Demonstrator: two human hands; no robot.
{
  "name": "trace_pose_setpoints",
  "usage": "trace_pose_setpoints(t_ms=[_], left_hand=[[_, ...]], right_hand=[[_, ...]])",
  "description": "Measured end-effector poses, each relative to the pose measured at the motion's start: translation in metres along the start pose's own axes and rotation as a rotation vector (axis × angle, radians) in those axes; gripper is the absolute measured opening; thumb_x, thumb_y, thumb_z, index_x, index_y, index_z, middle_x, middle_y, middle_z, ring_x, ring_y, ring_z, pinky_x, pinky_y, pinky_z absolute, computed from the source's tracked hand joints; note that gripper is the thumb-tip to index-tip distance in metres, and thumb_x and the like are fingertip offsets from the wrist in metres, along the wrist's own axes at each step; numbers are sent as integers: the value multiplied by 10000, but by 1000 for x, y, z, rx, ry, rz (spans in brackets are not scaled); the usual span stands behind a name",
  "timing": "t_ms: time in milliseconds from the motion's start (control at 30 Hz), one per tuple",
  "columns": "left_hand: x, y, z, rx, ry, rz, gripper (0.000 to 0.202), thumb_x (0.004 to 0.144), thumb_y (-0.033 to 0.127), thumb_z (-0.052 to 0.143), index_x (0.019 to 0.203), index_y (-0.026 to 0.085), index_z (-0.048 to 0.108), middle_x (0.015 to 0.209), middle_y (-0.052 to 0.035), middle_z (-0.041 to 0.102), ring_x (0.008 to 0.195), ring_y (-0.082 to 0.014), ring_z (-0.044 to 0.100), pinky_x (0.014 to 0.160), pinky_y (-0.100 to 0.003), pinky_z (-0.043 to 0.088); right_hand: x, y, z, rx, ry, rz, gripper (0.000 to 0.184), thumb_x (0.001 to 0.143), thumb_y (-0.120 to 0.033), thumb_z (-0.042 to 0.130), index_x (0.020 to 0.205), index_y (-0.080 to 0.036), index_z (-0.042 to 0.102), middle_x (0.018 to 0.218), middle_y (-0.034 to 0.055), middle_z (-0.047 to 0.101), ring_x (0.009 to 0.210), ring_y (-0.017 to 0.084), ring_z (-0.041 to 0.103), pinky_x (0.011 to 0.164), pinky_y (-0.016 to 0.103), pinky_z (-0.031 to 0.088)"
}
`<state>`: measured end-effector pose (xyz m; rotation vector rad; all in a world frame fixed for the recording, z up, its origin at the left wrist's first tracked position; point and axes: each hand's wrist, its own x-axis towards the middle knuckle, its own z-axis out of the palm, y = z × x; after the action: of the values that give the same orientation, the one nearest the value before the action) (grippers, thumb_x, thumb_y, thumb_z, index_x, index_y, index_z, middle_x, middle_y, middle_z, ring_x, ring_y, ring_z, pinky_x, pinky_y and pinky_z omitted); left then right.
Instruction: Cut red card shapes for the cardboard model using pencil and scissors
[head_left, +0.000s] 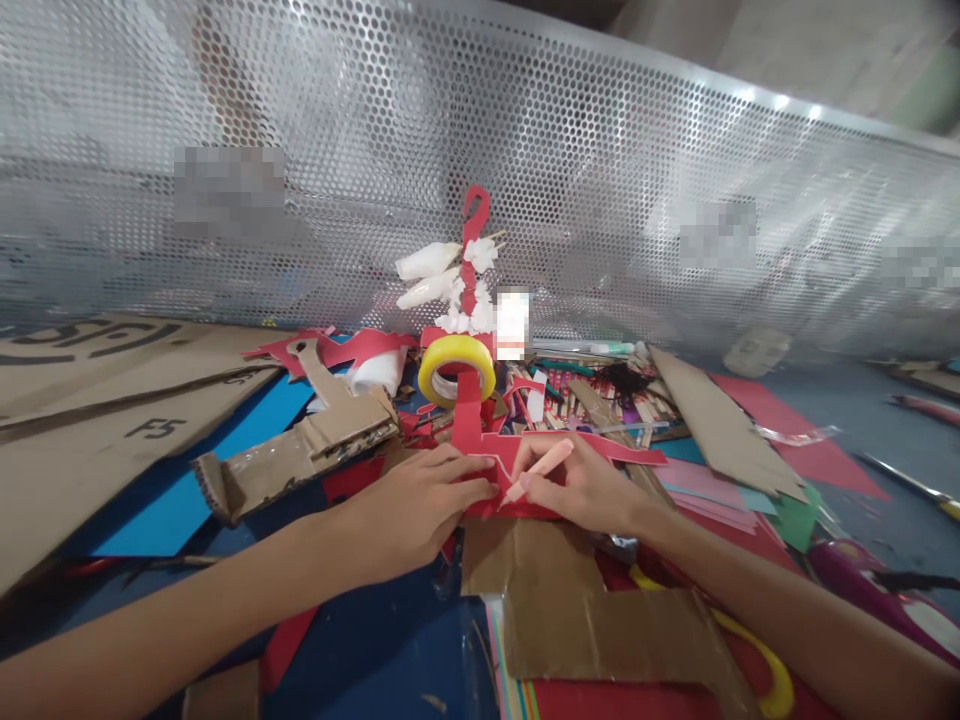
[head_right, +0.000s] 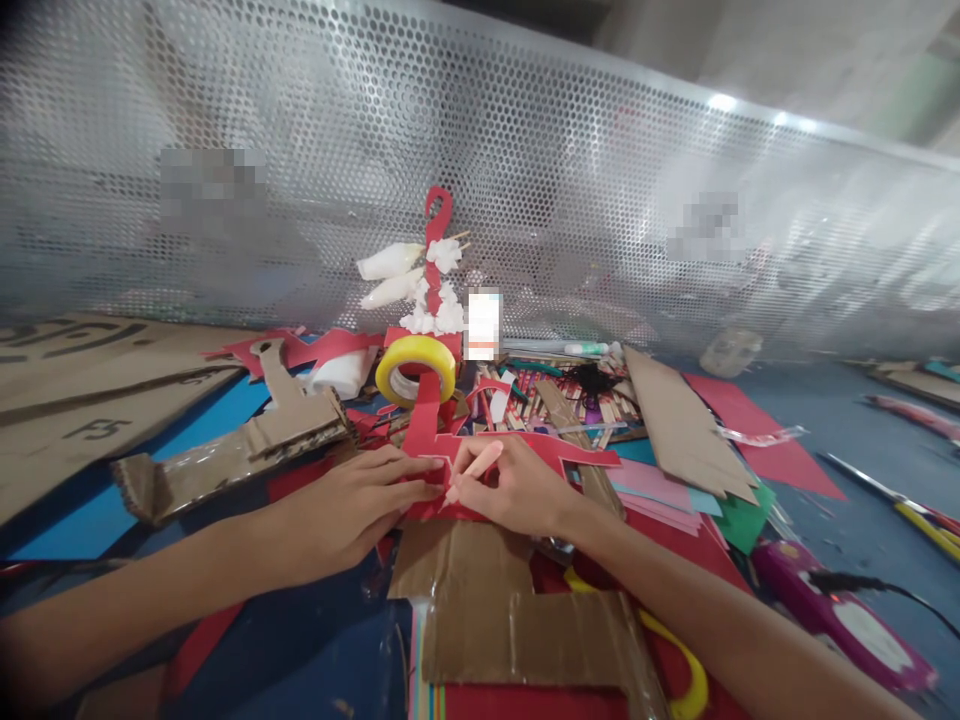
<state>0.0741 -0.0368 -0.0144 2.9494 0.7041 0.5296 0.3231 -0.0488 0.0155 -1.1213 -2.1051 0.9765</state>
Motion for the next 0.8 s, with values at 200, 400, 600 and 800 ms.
trace_pose_setpoints(t_ms=[200, 400, 600, 800], left_hand=[[0, -1, 0, -7, -21, -7, 426, 925, 46, 460, 1259, 239, 642, 1442, -56, 592, 1201, -261, 583, 1033, -441, 469], [0, -3, 1, -21, -5, 9, 384, 940, 72, 466, 1238, 237, 645, 1446, -60, 587, 1208, -260, 586, 1018, -428, 476], [0, -2, 2, -23, 7, 10, 384, 939, 72, 461, 1232, 233, 650, 1439, -63, 594, 1212, -265, 589, 1032, -439, 467], [2, -2, 2, -21, -2, 6, 389, 935, 65, 472, 1239, 233, 647, 1442, -63, 593, 1214, -264, 587, 1033, -436, 468]], right_hand=[[0, 0, 1, 7, -21, 1, 118, 816, -113, 569, 777, -178, 659, 775, -9, 693, 689, 125, 605, 632, 224, 429], [-2, 2, 2, 17, -21, 5, 113, 814, -117, 578, 772, -172, 668, 761, -10, 695, 679, 121, 603, 628, 215, 433], [-2, 3, 4, 22, -50, -16, 158, 806, -89, 555, 783, -170, 689, 810, 2, 713, 722, 131, 628, 657, 223, 454], [-3, 1, 3, 20, -32, 10, 134, 806, -95, 568, 788, -168, 678, 767, -10, 705, 671, 117, 611, 600, 208, 426]])
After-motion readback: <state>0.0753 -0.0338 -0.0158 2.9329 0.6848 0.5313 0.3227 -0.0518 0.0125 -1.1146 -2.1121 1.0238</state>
